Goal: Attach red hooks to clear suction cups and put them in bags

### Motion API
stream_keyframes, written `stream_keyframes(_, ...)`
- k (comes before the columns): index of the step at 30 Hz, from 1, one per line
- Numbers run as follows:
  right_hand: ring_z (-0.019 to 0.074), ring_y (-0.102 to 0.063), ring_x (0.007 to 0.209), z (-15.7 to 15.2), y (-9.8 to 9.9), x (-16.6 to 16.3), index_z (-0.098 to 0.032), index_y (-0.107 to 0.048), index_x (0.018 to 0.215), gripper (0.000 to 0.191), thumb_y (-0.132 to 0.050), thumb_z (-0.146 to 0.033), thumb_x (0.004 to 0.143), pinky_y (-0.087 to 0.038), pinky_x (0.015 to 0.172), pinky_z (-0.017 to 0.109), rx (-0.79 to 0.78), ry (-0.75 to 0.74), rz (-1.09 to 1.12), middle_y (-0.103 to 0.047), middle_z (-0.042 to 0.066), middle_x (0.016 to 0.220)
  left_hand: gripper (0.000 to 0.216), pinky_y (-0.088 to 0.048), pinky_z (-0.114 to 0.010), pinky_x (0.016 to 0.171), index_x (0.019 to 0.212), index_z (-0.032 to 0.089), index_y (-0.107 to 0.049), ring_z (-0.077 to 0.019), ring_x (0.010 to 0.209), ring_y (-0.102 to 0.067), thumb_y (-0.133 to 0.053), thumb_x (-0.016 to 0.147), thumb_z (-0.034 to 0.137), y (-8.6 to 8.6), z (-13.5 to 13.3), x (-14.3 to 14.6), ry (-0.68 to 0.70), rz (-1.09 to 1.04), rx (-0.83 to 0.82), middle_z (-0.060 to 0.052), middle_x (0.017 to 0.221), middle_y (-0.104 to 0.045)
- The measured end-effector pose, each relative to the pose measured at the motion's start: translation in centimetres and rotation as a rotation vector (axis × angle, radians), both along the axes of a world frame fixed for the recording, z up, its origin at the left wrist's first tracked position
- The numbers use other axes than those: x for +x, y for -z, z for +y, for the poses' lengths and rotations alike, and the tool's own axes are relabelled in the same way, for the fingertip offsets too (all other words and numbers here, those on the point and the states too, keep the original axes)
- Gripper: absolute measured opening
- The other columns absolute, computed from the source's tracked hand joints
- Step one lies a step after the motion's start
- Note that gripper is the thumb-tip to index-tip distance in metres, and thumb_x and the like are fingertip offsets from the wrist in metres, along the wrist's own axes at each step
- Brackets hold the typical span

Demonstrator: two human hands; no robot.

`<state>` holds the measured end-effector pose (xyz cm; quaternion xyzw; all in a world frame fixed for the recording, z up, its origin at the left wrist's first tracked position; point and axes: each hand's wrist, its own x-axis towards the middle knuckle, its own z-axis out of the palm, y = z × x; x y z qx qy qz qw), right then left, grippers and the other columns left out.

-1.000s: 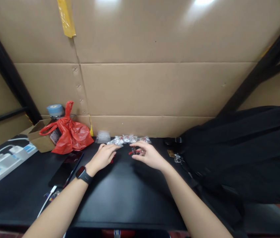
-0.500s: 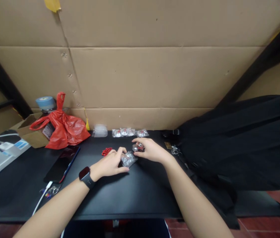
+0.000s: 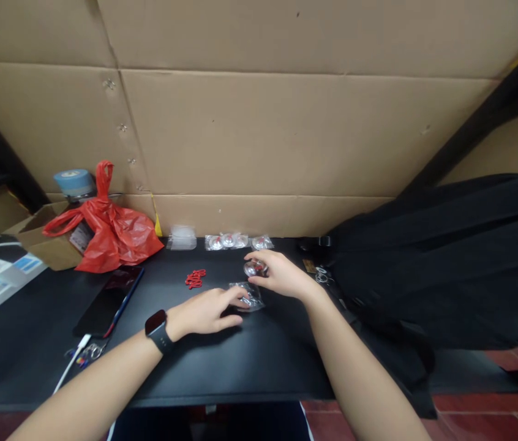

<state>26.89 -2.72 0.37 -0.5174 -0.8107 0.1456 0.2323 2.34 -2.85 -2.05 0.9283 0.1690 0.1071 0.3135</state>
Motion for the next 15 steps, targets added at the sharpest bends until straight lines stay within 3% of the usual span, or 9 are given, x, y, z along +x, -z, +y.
stream_keyframes(3, 0.0219, -0.067, 0.095, -0.2, -0.4, -0.1, -0.02, -0.064, 0.119, 0.043, -0.075, -0.026, 0.078, -0.05, 0.087, 0.034, -0.049, -0.002, -0.021, -0.07, 0.008, 0.11, 0.032, -0.038, -0.037, 0.109, 0.124, 0.027, -0.059, -0.0238, 0.132, -0.053, -0.055, 0.097, 0.042, 0.0, 0.1, -0.5, 0.041, 0.04, 0.18, -0.007, 0.139, -0.06)
stream_keyframes(7, 0.0186, -0.066, 0.08, -0.6, -1.0, -0.4, -0.02, -0.066, 0.11, 0.039, -0.077, -0.027, 0.074, -0.049, 0.074, 0.028, -0.202, -0.009, -0.094, -0.071, 0.004, 0.094, 0.036, -0.033, -0.047, 0.111, 0.134, 0.033, -0.057, -0.027, 0.14, -0.041, -0.046, 0.101, 0.041, 0.7, 0.5, -0.8, -0.103, 0.091, 0.361, -0.007, 0.148, -0.05)
stream_keyframes(11, 0.0188, -0.066, 0.082, -0.9, -1.0, -0.9, -0.023, -0.066, 0.101, 0.032, -0.078, -0.028, 0.071, -0.045, 0.069, 0.026, -0.24, 0.043, -0.215, -0.07, 0.003, 0.096, 0.036, -0.035, -0.055, 0.104, 0.134, 0.038, -0.057, -0.032, 0.132, -0.044, -0.04, 0.103, 0.035, 1.1, 0.6, -0.8, -0.241, 0.19, 0.464, -0.008, 0.145, -0.051)
stream_keyframes(15, 0.0217, -0.067, 0.085, -1.0, -0.5, -1.2, -0.026, -0.065, 0.098, 0.034, -0.08, -0.03, 0.068, -0.041, 0.065, 0.026, -0.261, 0.154, -0.364, -0.069, 0.003, 0.097, 0.039, -0.036, -0.057, 0.101, 0.139, 0.037, -0.052, -0.034, 0.132, -0.043, -0.039, 0.102, 0.04, 1.4, 0.4, -0.7, -0.266, 0.229, 0.498, -0.011, 0.149, -0.047)
